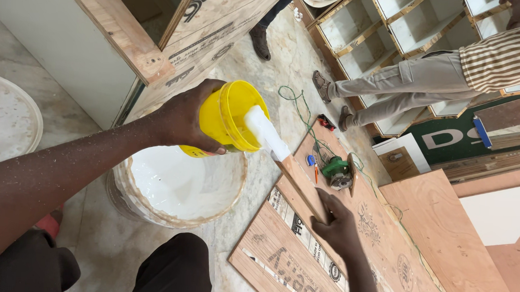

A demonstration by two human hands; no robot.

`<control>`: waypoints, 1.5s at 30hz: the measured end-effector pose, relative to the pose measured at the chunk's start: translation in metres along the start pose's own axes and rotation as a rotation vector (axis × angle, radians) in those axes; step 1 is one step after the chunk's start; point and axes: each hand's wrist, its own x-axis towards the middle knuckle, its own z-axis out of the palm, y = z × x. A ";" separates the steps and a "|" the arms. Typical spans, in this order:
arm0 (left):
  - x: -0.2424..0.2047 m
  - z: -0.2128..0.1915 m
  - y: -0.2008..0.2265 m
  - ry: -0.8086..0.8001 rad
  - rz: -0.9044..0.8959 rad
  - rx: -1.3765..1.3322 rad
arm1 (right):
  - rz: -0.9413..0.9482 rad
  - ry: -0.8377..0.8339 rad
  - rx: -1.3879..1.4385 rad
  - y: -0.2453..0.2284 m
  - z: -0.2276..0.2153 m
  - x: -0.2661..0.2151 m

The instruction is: The person opens a white bucket containing a white substance and a wooden stick. They use the stick to scrape the substance from the bucket into a small yellow container. After transferring the substance, they place the stick on the bucket lid and set the yellow container on the floor.

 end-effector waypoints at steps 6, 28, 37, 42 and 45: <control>0.000 -0.002 0.000 0.006 0.003 -0.010 | 0.024 -0.041 -0.147 0.001 -0.048 -0.011; 0.002 0.007 0.006 -0.023 -0.021 -0.162 | -0.027 0.398 0.044 -0.039 0.030 -0.017; 0.007 0.011 0.005 0.030 0.066 -0.035 | -0.259 0.590 -0.309 -0.048 0.026 -0.017; 0.008 0.016 0.009 0.024 0.088 0.095 | -0.223 0.533 -0.472 -0.030 -0.010 -0.023; 0.007 0.012 0.015 0.059 0.102 0.120 | -0.249 0.544 -0.539 -0.019 -0.033 -0.031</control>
